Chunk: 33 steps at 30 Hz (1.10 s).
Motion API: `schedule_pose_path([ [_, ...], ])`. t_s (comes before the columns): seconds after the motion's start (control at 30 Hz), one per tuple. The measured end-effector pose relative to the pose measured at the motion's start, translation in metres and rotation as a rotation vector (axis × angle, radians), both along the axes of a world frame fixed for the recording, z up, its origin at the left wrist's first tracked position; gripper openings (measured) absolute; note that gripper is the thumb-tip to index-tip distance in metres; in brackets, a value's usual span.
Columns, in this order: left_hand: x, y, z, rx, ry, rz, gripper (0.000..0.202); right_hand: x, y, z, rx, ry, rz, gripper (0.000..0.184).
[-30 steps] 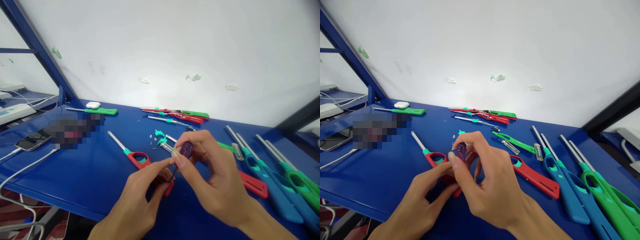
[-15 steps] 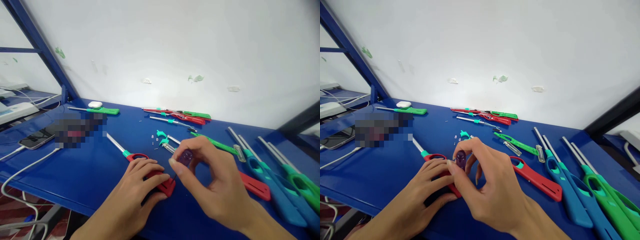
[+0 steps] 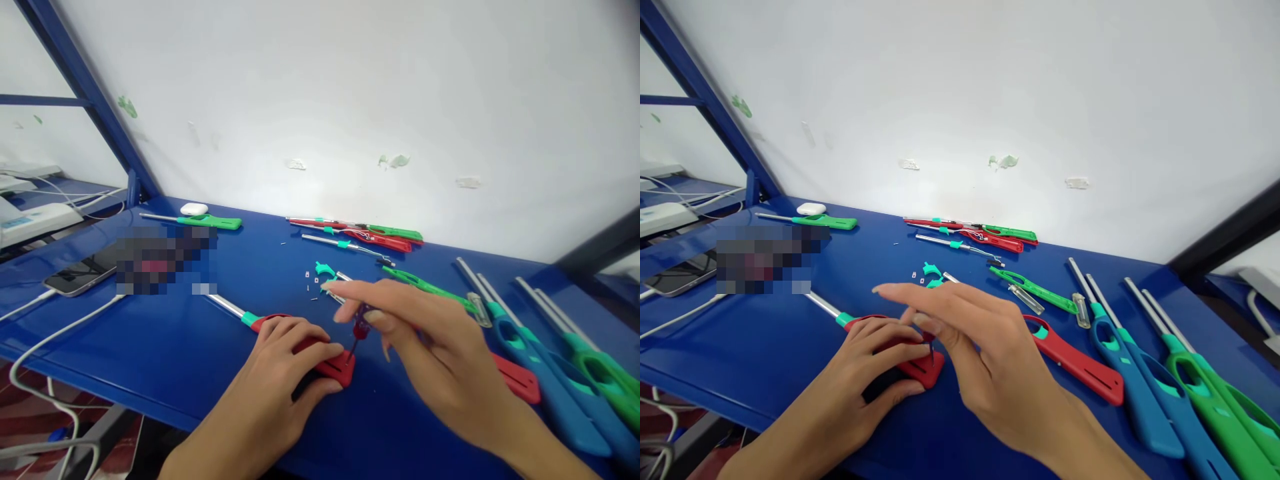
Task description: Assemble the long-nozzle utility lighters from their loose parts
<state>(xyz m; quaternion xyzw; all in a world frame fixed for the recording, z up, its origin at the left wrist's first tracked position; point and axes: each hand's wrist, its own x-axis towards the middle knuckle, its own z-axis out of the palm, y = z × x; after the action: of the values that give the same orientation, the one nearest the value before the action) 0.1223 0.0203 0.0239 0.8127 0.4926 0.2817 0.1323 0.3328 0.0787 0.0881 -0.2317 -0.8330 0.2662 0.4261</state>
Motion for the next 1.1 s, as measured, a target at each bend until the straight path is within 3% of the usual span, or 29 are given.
schedule_pose_path([
  [0.17,-0.0008,0.0013,0.0024,-0.015,0.015,-0.004,0.032,-0.0018,0.0008,-0.0011,0.089,0.035,-0.054,0.022],
  [0.37,-0.0014,0.0006,0.0017,-0.054,0.006,-0.006,0.027,-0.0025,-0.0008,-0.0034,0.066,-0.042,0.035,0.044],
  [0.5,-0.0011,0.0005,0.0017,-0.045,0.004,0.01,0.025,-0.003,-0.0012,-0.0033,0.021,0.061,-0.063,0.019],
  [0.67,0.0001,0.0025,0.0035,-0.036,0.003,0.026,0.027,-0.0021,-0.0025,-0.0021,0.02,0.027,0.012,0.036],
  [0.83,0.0002,0.0026,0.0059,-0.068,0.004,0.012,0.028,-0.0024,-0.0033,-0.0021,0.076,0.11,-0.135,0.02],
  [0.97,-0.0003,0.0026,0.004,-0.05,-0.011,0.02,0.025,-0.0019,-0.0031,-0.0024,0.044,0.011,-0.076,0.041],
  [1.1,-0.0008,0.0028,0.0018,-0.05,-0.003,0.015,0.028,-0.0016,-0.0018,-0.0022,0.046,0.1,-0.122,0.022],
])
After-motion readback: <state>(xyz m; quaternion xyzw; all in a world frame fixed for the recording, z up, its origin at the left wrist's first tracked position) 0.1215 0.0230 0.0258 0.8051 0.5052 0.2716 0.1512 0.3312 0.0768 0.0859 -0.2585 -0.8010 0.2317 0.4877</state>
